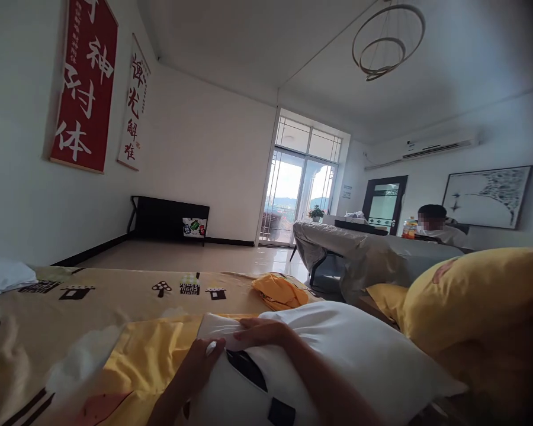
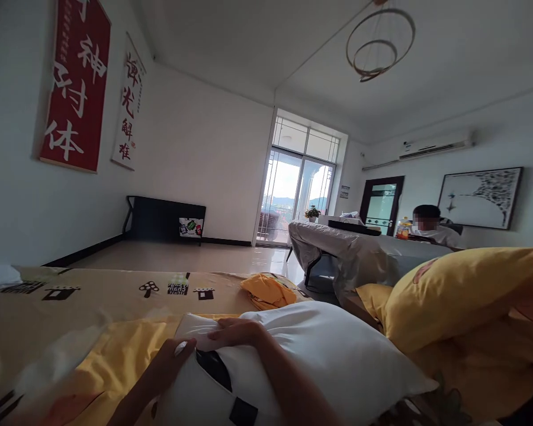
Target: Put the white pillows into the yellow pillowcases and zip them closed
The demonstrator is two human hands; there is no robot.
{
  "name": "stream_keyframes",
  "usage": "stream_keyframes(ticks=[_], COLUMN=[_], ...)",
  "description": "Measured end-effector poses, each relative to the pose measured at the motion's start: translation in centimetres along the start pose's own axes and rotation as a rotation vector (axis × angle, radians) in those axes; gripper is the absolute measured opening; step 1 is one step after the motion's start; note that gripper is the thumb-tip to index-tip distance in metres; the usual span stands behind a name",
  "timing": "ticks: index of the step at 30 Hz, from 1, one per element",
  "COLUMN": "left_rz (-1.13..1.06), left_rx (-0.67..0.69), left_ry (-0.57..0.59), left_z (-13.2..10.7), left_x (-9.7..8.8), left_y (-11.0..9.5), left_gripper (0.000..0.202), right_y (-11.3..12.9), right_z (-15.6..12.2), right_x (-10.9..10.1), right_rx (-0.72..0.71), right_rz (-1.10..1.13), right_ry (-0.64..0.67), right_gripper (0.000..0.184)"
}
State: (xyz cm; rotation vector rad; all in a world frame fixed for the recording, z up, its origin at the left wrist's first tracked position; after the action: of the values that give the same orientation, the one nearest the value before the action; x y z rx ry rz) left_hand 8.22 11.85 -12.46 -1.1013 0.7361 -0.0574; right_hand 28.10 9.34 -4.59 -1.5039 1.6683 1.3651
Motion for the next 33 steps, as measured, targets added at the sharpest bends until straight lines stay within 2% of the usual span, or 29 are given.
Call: stream_keyframes(ticks=[4, 7, 10, 12, 14, 19, 23, 26, 29, 33], left_rz=[0.006, 0.149, 0.278, 0.288, 0.268, 0.182, 0.031, -0.045, -0.069, -0.006], left_rx=[-0.001, 0.141, 0.225, 0.194, 0.132, -0.026, -0.216, -0.213, -0.164, -0.134], left_ry=[-0.005, 0.005, -0.03, -0.063, -0.102, -0.128, -0.09, -0.137, -0.176, -0.119], left_z=[-0.1, 0.2, 0.6, 0.8, 0.9, 1.1, 1.3, 1.2, 0.9, 0.5], left_x=[0.0, 0.0, 0.6, 1.3, 2.2, 3.2, 2.6, 2.1, 1.7, 1.6], left_y=[-0.5, -0.5, 0.0, 0.6, 1.0, 1.3, 0.9, 0.4, -0.3, -1.2], left_gripper=[0.046, 0.05, 0.046, 0.04, 0.047, 0.067, 0.081, 0.082, 0.077, 0.06], right_y=[-0.4, -0.1, 0.6, 1.5, 2.5, 3.4, 2.4, 1.6, 0.8, -0.2], right_z=[0.5, 0.9, 0.6, -0.3, -1.5, -3.6, -2.6, -1.2, -0.1, 0.5], right_x=[0.4, 0.8, 1.3, 1.5, 1.7, 1.8, 1.8, 1.7, 1.4, 1.3], right_rx=[-0.094, -0.186, -0.18, -0.166, -0.163, -0.174, -0.143, -0.108, -0.086, -0.076], right_rz=[0.087, 0.127, 0.111, 0.05, -0.008, -0.008, -0.049, -0.04, 0.005, 0.065], right_ry=[0.04, 0.0, -0.074, -0.109, -0.106, 0.076, 0.101, 0.099, 0.048, -0.025], right_gripper=[0.059, 0.059, 0.055, 0.052, 0.055, 0.084, 0.106, 0.115, 0.115, 0.091])
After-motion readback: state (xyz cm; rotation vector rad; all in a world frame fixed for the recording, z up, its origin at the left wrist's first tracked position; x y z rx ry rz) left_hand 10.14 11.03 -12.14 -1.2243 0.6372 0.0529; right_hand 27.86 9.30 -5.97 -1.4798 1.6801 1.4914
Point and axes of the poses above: each hand's wrist, its own z-axis towards the middle knuckle, its own x-axis out of the palm, y = z × x, the point moved 1 cm from there along z, towards the middle knuckle, and after that the axes turned 14 degrees about y, right-handed, at the moved point
